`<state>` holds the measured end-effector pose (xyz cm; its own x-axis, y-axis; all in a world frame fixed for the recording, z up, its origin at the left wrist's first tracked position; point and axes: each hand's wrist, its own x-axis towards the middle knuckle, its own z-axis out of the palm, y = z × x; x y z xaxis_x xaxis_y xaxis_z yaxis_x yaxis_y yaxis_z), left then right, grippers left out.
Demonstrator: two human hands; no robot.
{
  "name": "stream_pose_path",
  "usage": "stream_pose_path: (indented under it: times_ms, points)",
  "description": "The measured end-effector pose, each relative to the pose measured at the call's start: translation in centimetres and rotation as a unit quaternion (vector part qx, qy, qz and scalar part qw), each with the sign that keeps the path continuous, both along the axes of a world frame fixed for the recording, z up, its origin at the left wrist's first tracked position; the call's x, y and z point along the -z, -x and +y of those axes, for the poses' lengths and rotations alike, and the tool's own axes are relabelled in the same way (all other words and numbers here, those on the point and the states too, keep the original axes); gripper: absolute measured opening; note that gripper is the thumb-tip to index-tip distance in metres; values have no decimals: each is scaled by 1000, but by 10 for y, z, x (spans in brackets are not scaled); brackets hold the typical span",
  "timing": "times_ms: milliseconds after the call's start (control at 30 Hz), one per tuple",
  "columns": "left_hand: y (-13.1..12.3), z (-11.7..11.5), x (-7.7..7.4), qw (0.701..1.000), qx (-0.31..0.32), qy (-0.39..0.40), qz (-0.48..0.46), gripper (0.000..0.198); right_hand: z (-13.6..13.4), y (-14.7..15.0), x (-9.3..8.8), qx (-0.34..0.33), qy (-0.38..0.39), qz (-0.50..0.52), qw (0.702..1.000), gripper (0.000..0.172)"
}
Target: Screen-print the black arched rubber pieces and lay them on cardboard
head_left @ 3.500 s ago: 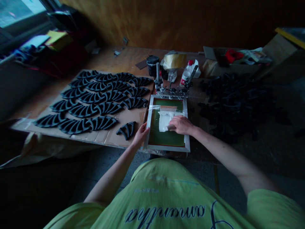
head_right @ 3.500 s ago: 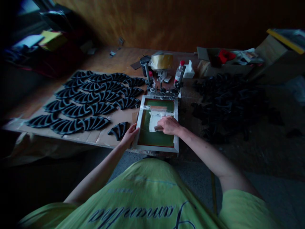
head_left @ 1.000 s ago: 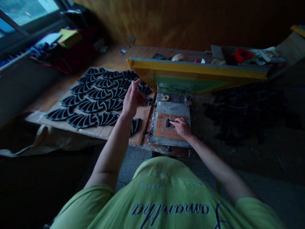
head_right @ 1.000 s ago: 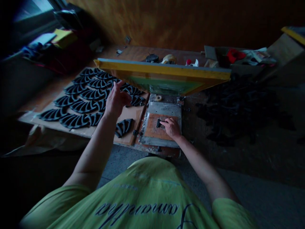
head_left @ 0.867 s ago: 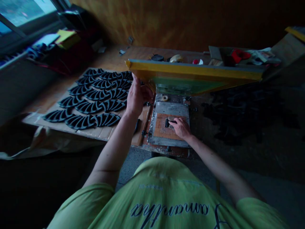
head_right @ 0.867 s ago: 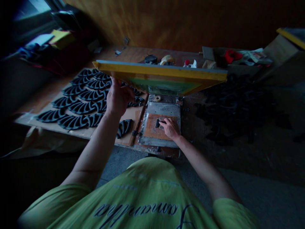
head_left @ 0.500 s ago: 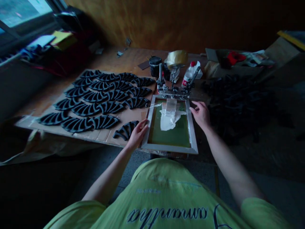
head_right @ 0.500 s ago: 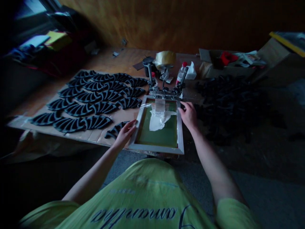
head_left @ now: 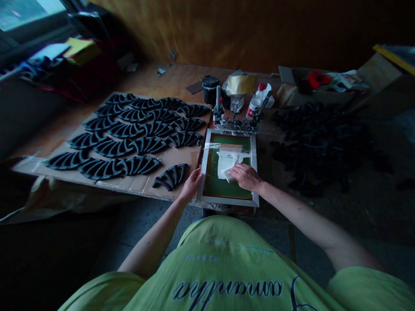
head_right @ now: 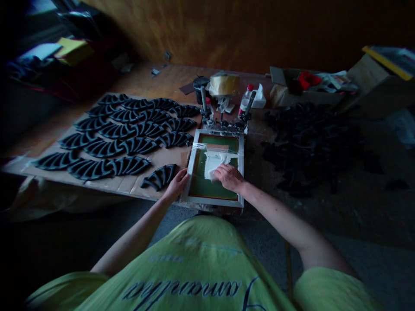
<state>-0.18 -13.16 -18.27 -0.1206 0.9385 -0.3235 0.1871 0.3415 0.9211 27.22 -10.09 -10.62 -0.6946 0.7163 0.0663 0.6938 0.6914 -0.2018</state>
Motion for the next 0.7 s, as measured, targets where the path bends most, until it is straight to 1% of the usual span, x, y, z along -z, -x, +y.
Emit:
stream_pose_path:
  times_ms: [67,100,133,200,267,333,367,433,467,500,533,567,633,667,700]
  points:
    - [0,1,2,1000,20,0,-13,55,1,-7,-3,-43,8,4,999,19]
    - [1,1,2,1000,26,0,-17,56,4,-8,-5,-47,11,7,999,16]
    - [1,1,2,999,28,0,-20,57,8,-7,-6,-39,10,11,999,13]
    - [2,1,1,999,25,2,-25,59,12,-2,-5,-1,-8,21,1000,12]
    - [2,0,0,999,23,9,-32,62,7,3,2,29,-39,30,998,18]
    - [2,0,1,999,22,9,-42,64,-5,5,10,25,-58,38,997,23]
    - [2,0,1,999,22,8,-47,64,-10,5,13,16,-59,43,997,23]
    - [2,0,1,998,22,7,-50,63,-12,4,14,13,-48,54,997,15]
    - [2,0,-1,998,23,8,-52,64,-8,4,11,25,-39,62,997,11]
    - [2,0,-4,998,23,12,-56,65,0,6,7,47,-31,74,996,11]
    - [2,-1,-8,998,25,18,-61,67,11,8,1,78,-25,90,993,14]
    - [3,-1,-15,997,27,21,-68,69,23,11,-7,114,-21,105,988,22]
    - [4,-1,-34,996,27,21,-82,74,51,12,-23,182,-23,133,974,44]
    - [4,-1,-46,996,25,16,-88,74,64,8,-31,211,-29,145,966,53]
    - [4,0,-59,995,21,5,-93,71,75,0,-38,236,-38,157,958,59]
